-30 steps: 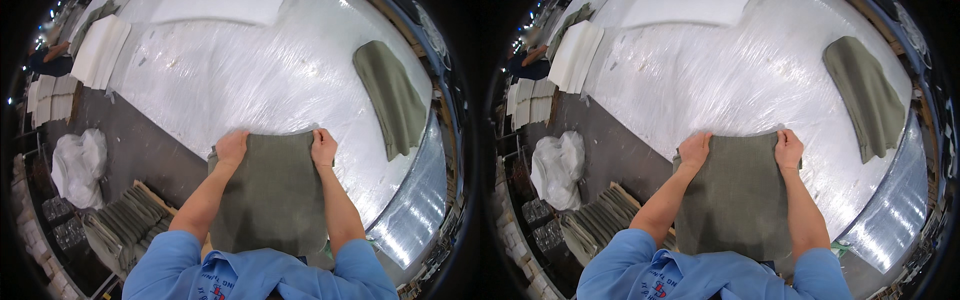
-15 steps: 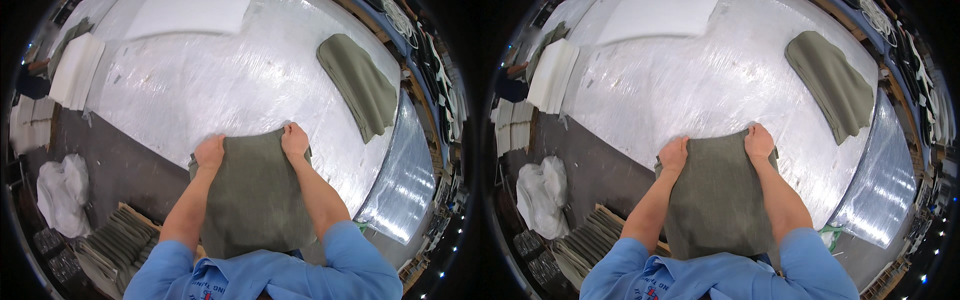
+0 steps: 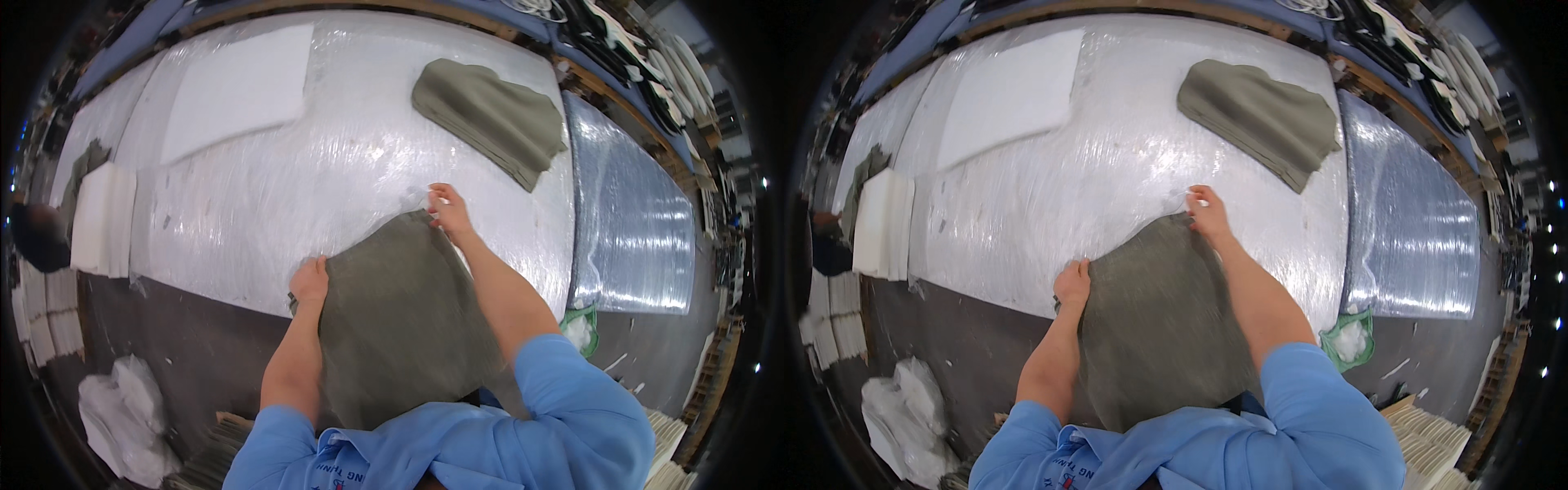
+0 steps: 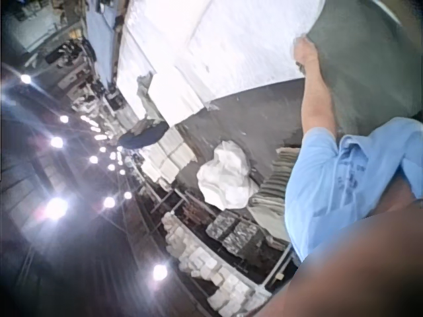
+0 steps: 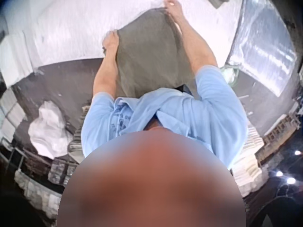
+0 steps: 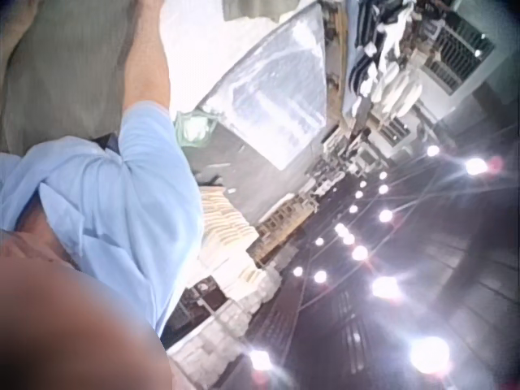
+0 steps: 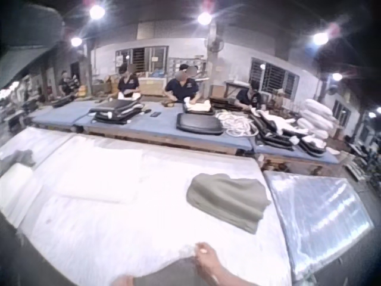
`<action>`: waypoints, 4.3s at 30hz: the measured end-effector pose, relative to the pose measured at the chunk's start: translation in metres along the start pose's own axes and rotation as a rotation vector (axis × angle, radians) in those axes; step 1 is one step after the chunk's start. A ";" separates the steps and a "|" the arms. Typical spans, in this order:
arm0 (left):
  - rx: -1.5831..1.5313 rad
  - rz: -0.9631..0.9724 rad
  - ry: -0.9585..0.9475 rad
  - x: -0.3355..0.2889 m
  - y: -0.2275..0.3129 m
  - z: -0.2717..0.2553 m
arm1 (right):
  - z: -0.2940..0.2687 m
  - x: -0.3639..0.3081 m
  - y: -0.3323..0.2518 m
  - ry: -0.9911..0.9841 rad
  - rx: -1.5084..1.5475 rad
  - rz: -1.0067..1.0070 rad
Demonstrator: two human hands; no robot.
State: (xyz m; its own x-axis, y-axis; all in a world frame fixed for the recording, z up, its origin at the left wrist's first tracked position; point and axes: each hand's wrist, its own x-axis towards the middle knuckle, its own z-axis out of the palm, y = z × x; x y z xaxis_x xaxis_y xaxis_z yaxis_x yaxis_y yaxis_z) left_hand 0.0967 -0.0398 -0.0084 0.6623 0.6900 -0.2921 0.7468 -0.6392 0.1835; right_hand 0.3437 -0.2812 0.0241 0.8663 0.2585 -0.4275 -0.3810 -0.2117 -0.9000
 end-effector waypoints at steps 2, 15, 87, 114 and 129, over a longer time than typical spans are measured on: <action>-0.218 0.066 0.124 -0.008 -0.012 -0.019 | -0.049 -0.023 -0.011 0.036 -0.055 -0.135; -1.405 -0.381 -0.356 -0.295 -0.043 -0.043 | -0.188 -0.303 0.098 -0.135 0.325 0.497; 0.208 0.818 -0.219 -0.130 0.311 -0.248 | -0.041 -0.090 -0.042 0.171 0.422 -0.586; -0.572 1.101 0.431 -0.157 0.170 -0.333 | 0.001 -0.136 -0.211 0.421 0.229 -0.765; -0.529 1.408 0.246 -0.176 0.184 -0.279 | -0.022 -0.173 -0.213 0.113 0.469 -0.604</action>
State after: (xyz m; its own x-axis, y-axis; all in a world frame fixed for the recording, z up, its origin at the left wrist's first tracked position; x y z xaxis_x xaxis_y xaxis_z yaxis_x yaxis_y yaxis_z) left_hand 0.1338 -0.1841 0.3389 0.7843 -0.2858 0.5507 -0.5810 -0.6497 0.4903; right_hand 0.2820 -0.3013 0.2914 0.9855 0.0995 0.1375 0.0926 0.3633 -0.9270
